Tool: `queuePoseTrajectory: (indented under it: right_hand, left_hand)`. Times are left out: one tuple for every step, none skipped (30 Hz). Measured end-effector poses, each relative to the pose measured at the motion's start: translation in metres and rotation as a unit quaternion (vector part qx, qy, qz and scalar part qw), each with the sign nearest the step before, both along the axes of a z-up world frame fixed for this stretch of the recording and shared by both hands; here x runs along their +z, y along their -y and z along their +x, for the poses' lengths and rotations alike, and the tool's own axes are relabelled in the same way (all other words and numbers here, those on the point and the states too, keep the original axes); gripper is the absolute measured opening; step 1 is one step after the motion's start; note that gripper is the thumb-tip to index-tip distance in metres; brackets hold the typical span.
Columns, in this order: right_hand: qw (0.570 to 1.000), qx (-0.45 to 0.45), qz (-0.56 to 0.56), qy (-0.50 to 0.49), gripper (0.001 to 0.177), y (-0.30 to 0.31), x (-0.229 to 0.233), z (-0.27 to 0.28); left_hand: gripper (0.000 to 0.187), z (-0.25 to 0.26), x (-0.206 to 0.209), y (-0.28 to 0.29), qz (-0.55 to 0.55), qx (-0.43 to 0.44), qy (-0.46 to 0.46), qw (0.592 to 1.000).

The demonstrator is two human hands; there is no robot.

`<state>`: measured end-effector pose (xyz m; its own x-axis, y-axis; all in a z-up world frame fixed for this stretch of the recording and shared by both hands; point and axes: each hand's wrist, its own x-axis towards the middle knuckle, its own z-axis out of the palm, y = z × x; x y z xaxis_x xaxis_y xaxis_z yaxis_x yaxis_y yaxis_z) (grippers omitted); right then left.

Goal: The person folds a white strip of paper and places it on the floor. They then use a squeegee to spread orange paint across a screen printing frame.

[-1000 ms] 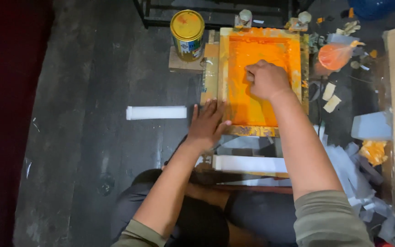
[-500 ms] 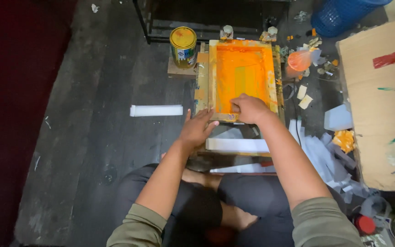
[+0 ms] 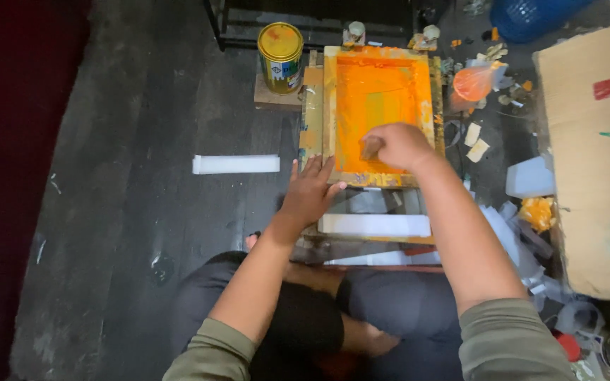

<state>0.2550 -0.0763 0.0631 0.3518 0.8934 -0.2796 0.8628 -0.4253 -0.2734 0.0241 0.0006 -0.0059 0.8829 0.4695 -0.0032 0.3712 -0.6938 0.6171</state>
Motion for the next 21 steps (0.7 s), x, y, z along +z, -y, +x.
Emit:
queuePoseTrajectory:
  right_hand:
    - [1.000, 0.001, -0.004, -0.003, 0.049, -0.007, -0.010, 0.014]
    - [0.999, 0.008, 0.038, 0.034, 0.042, -0.013, -0.021, 0.027]
    - [0.994, 0.015, 0.081, 0.071, 0.035, -0.020, -0.031, 0.041]
    - [0.995, 0.015, 0.078, 0.067, 0.035, -0.027, -0.033, 0.048]
    - [0.989, 0.007, 0.107, 0.103, 0.032, -0.033, -0.035, 0.055]
    - [0.981, -0.001, 0.136, 0.139, 0.029, -0.040, -0.037, 0.061]
    - [0.982, -0.001, 0.133, 0.136, 0.029, -0.045, -0.051, 0.073]
    - [0.959, 0.011, 0.200, 0.199, 0.028, -0.050, -0.066, 0.084]
    - [0.928, 0.023, 0.266, 0.259, 0.029, -0.054, -0.079, 0.094]
    - [0.929, 0.024, 0.266, 0.257, 0.029, -0.058, -0.083, 0.091]
    - [0.932, 0.032, 0.249, 0.262, 0.030, -0.061, -0.086, 0.087]
    - [0.934, 0.039, 0.233, 0.268, 0.033, -0.063, -0.087, 0.082]
    - [0.934, 0.039, 0.234, 0.266, 0.033, -0.062, -0.077, 0.073]
    - [0.954, 0.017, 0.195, 0.227, 0.030, -0.060, -0.067, 0.063]
    - [0.970, -0.004, 0.155, 0.187, 0.027, -0.057, -0.054, 0.053]
    - [0.969, -0.006, 0.157, 0.191, 0.027, -0.054, -0.040, 0.043]
    - [0.985, 0.005, 0.098, 0.145, 0.028, -0.049, -0.025, 0.033]
    - [0.994, 0.014, 0.039, 0.100, 0.030, -0.044, -0.008, 0.022]
    - [0.993, 0.011, 0.043, 0.105, 0.030, -0.036, -0.006, 0.011]
    - [0.991, 0.013, 0.023, 0.131, 0.033, -0.028, -0.006, 0.000]
    - [0.988, 0.014, 0.003, 0.157, 0.036, -0.021, -0.007, -0.011]
  left_hand:
    - [0.067, 0.004, -0.003, -0.004, -0.004, 0.001, -0.003, 1.000]
    - [0.067, 0.008, -0.007, -0.009, -0.008, 0.002, 0.006, 1.000]
    - [0.068, 0.012, -0.010, -0.014, -0.012, 0.003, 0.015, 1.000]
    - [0.068, 0.016, -0.011, -0.020, -0.015, 0.003, 0.012, 1.000]
    - [0.067, 0.019, -0.012, -0.025, -0.025, -0.001, 0.012, 1.000]
    - [0.067, 0.021, -0.013, -0.029, -0.034, -0.004, 0.012, 0.999]
    - [0.067, 0.024, -0.016, -0.033, -0.037, -0.003, 0.009, 0.999]
    - [0.068, 0.027, -0.018, -0.036, -0.038, -0.005, 0.004, 0.999]
    - [0.068, 0.029, -0.019, -0.037, -0.039, -0.007, -0.002, 0.999]
    - [0.068, 0.029, -0.018, -0.039, -0.040, -0.005, -0.003, 0.999]
    - [0.069, 0.028, -0.015, -0.039, -0.044, -0.012, -0.007, 0.999]
    - [0.069, 0.026, -0.012, -0.039, -0.046, -0.018, -0.010, 0.999]
    - [0.069, 0.026, -0.016, -0.040, -0.046, -0.017, -0.011, 0.999]
    - [0.069, 0.025, -0.019, -0.040, -0.042, -0.016, -0.006, 0.999]
    - [0.068, 0.024, -0.022, -0.038, -0.038, -0.016, -0.001, 0.999]
    - [0.068, 0.022, -0.019, -0.036, -0.035, -0.017, 0.003, 0.999]
    - [0.067, 0.018, -0.015, -0.033, -0.035, -0.012, 0.015, 0.999]
    - [0.066, 0.016, -0.010, -0.030, -0.033, -0.008, 0.029, 0.999]
    - [0.066, 0.014, -0.008, -0.028, -0.028, -0.011, 0.035, 0.999]
    - [0.065, 0.012, -0.006, -0.026, -0.021, -0.009, 0.022, 0.999]
    - [0.065, 0.009, -0.005, -0.024, -0.015, -0.007, 0.009, 1.000]
